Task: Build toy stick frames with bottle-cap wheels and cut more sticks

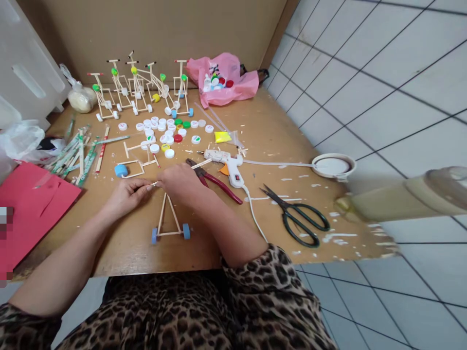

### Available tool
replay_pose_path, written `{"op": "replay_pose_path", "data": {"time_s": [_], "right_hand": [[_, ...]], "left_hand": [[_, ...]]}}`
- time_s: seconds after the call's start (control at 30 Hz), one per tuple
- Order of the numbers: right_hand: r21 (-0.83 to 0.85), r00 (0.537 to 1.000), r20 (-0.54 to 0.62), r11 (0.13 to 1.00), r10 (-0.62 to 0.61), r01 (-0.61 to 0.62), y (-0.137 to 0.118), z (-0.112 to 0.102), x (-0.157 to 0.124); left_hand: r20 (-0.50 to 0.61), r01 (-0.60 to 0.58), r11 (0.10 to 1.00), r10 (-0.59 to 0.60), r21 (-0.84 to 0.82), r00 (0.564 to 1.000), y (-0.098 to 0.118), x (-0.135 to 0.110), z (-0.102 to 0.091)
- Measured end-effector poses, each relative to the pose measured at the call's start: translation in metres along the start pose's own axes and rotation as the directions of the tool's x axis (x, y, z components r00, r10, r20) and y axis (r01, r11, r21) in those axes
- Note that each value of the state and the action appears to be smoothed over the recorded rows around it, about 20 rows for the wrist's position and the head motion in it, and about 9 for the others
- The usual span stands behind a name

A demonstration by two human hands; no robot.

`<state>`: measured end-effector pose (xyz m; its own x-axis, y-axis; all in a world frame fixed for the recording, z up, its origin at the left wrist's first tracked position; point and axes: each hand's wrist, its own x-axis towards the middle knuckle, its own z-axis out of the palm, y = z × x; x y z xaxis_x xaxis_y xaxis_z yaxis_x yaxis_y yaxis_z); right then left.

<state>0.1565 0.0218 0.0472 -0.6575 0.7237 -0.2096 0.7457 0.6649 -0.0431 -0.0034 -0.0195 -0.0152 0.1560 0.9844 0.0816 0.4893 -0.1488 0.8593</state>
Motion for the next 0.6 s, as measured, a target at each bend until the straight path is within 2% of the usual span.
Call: {"op": "replay_pose_path", "data": {"time_s": [0.23, 0.6], "right_hand": [[-0.001, 0.999, 0.002, 0.999, 0.051, -0.051, -0.007, 0.001, 0.002], [0.072, 0.983, -0.046, 0.983, 0.175, -0.172, -0.018, 0.013, 0.008]], "left_hand": [[-0.037, 0.009, 0.995, -0.005, 0.104, 0.999, 0.000, 0.003, -0.002], [-0.145, 0.146, 0.950, -0.109, 0.276, 0.983, 0.001, 0.004, 0.005]]}}
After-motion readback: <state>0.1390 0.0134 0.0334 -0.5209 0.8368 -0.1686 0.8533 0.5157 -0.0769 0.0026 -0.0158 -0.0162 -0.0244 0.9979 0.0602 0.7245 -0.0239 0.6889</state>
